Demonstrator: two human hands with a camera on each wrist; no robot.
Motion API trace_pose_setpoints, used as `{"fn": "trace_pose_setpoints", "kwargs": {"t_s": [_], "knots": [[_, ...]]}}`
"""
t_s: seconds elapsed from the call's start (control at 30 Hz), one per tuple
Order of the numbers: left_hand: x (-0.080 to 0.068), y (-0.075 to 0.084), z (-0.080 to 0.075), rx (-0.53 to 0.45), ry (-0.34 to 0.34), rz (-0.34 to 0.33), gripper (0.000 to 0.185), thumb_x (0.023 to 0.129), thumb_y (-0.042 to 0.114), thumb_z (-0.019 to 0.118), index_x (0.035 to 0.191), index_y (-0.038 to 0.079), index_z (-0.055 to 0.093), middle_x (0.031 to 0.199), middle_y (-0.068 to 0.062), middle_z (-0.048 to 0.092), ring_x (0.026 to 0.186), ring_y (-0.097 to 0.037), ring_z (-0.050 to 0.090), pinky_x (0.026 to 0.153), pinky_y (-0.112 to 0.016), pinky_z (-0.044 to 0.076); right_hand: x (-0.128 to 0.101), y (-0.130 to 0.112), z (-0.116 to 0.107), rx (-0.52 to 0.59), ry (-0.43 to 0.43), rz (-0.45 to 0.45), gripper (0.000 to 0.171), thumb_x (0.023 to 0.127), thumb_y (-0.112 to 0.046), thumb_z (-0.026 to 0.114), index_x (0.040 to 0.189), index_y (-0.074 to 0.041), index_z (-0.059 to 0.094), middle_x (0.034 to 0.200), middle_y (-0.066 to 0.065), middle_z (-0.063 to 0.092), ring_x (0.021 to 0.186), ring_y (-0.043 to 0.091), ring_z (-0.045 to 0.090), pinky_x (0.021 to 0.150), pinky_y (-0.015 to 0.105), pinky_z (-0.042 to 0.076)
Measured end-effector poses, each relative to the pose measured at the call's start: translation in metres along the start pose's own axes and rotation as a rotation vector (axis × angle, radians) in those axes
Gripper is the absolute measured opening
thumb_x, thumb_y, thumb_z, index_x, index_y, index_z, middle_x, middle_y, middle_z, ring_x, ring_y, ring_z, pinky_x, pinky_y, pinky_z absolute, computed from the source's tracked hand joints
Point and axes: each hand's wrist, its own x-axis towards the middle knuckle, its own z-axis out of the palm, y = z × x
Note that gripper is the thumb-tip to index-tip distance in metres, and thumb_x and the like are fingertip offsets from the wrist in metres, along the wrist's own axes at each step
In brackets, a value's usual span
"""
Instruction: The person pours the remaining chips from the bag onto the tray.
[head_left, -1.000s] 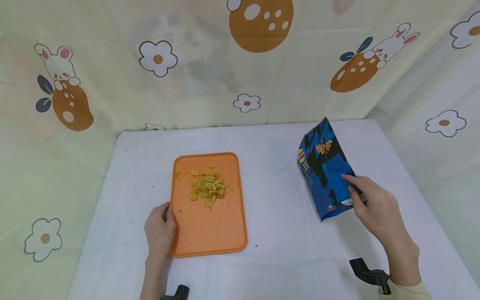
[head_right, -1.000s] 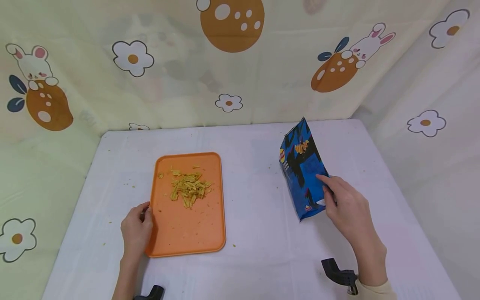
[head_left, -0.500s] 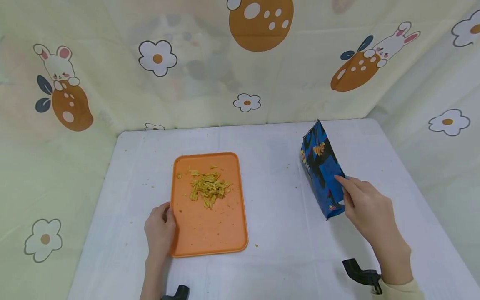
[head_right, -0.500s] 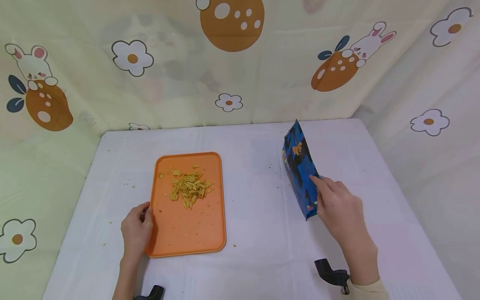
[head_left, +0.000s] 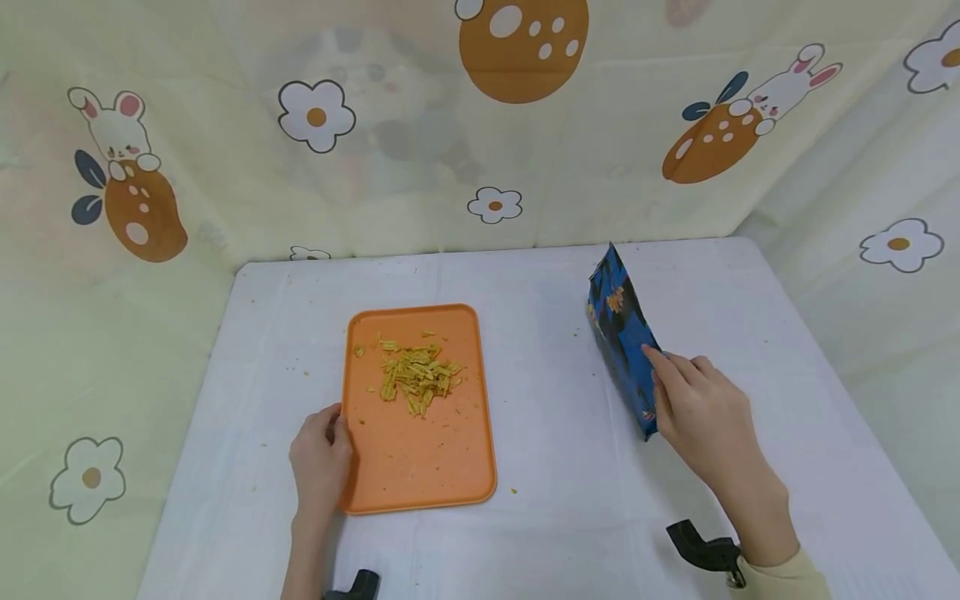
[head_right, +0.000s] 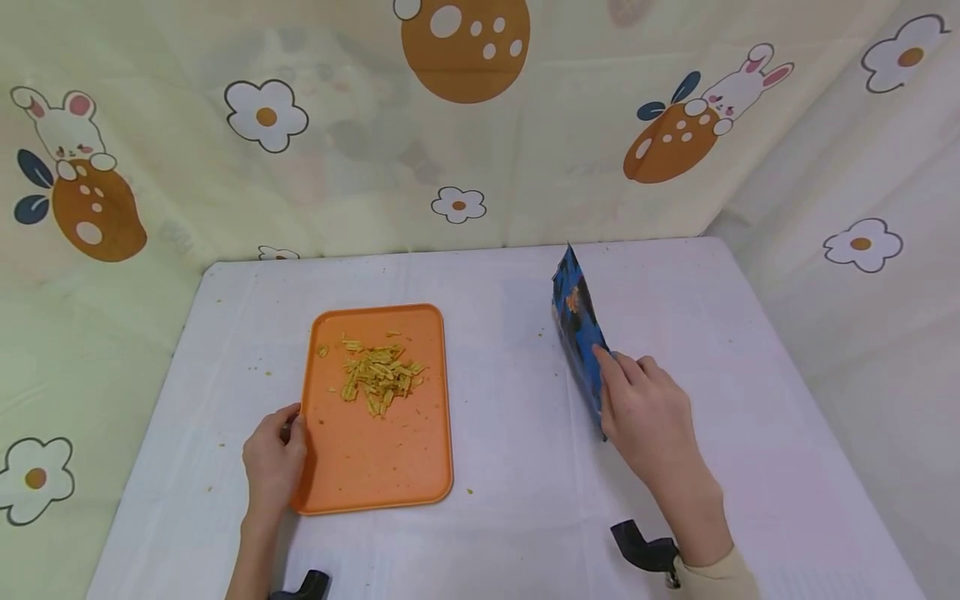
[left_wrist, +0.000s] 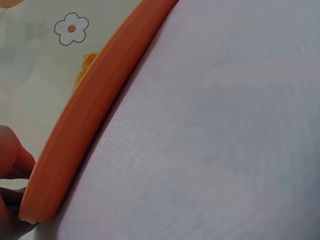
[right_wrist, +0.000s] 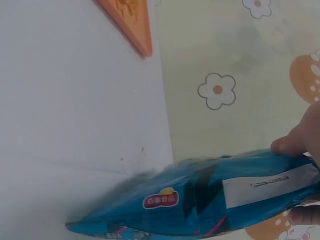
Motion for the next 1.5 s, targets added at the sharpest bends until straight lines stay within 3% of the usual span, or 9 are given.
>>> {"fn": "trace_pose_setpoints", "kwargs": {"t_s": [0.3, 0.47, 0.6, 0.8, 1.1, 1.4, 1.5], "knots": [[0.000, 0.001, 0.000, -0.010, -0.015, -0.004, 0.028, 0.103, 0.006, 0.056, 0.126, -0.005, 0.067, 0.107, -0.022, 0.069, 0.089, -0.032, 0.065, 0.077, -0.045, 0.055, 0.001, -0.017, 0.011, 0.001, 0.070, 0.093, 0.032, 0.096, -0.009, 0.058, 0.124, 0.004, 0.066, 0.073, 0.019, 0.068, 0.051, 0.028, 0.054, 0.040, 0.037, 0.037], [0.000, 0.000, 0.000, -0.006, -0.004, -0.002, 0.028, 0.102, 0.005, 0.057, 0.125, -0.005, 0.068, 0.105, -0.022, 0.070, 0.088, -0.032, 0.065, 0.076, -0.045, 0.054, 0.000, -0.037, 0.025, 0.055, 0.167, 0.151, 0.024, 0.090, -0.007, 0.068, 0.109, 0.007, 0.071, 0.085, 0.024, 0.073, 0.064, 0.037, 0.065, 0.047, 0.048, 0.051], [0.000, -0.001, -0.001, -0.003, -0.001, -0.006, 0.028, 0.102, 0.006, 0.057, 0.126, -0.005, 0.068, 0.105, -0.022, 0.069, 0.088, -0.032, 0.065, 0.076, -0.046, 0.054, -0.002, -0.057, 0.037, 0.087, 0.183, 0.205, 0.018, 0.084, -0.003, 0.075, 0.100, 0.005, 0.074, 0.090, 0.022, 0.076, 0.073, 0.039, 0.068, 0.058, 0.053, 0.056], [0.000, -0.001, -0.001, -0.009, 0.016, 0.005, 0.028, 0.102, 0.005, 0.057, 0.125, -0.006, 0.068, 0.107, -0.023, 0.070, 0.090, -0.034, 0.066, 0.078, -0.048, 0.056, -0.009, -0.082, 0.060, 0.117, 0.123, 0.261, 0.019, 0.077, 0.000, 0.080, 0.093, 0.003, 0.071, 0.089, 0.021, 0.075, 0.079, 0.038, 0.069, 0.066, 0.053, 0.058], [-0.001, 0.000, 0.001, 0.000, -0.005, -0.005, 0.028, 0.103, 0.006, 0.057, 0.127, -0.004, 0.067, 0.109, -0.022, 0.069, 0.091, -0.032, 0.065, 0.078, -0.047, 0.056, -0.032, -0.098, 0.098, 0.141, -0.026, 0.281, 0.026, 0.073, -0.002, 0.087, 0.090, 0.000, 0.067, 0.092, 0.018, 0.067, 0.085, 0.036, 0.061, 0.074, 0.049, 0.057], [0.000, -0.002, 0.000, -0.027, 0.017, 0.049, 0.027, 0.101, 0.003, 0.058, 0.123, -0.008, 0.069, 0.104, -0.025, 0.070, 0.089, -0.036, 0.067, 0.075, -0.049, 0.055, -0.045, -0.099, 0.120, 0.142, -0.019, 0.255, 0.024, 0.072, 0.002, 0.084, 0.090, 0.001, 0.068, 0.089, 0.017, 0.065, 0.084, 0.036, 0.058, 0.076, 0.048, 0.051], [0.001, -0.003, -0.001, -0.027, 0.019, 0.057, 0.027, 0.101, 0.003, 0.058, 0.123, -0.007, 0.069, 0.103, -0.024, 0.070, 0.087, -0.034, 0.067, 0.074, -0.046, 0.054, -0.048, -0.101, 0.123, 0.129, -0.053, 0.261, 0.023, 0.073, 0.001, 0.084, 0.091, 0.001, 0.069, 0.090, 0.017, 0.064, 0.085, 0.036, 0.058, 0.077, 0.048, 0.051]]}}
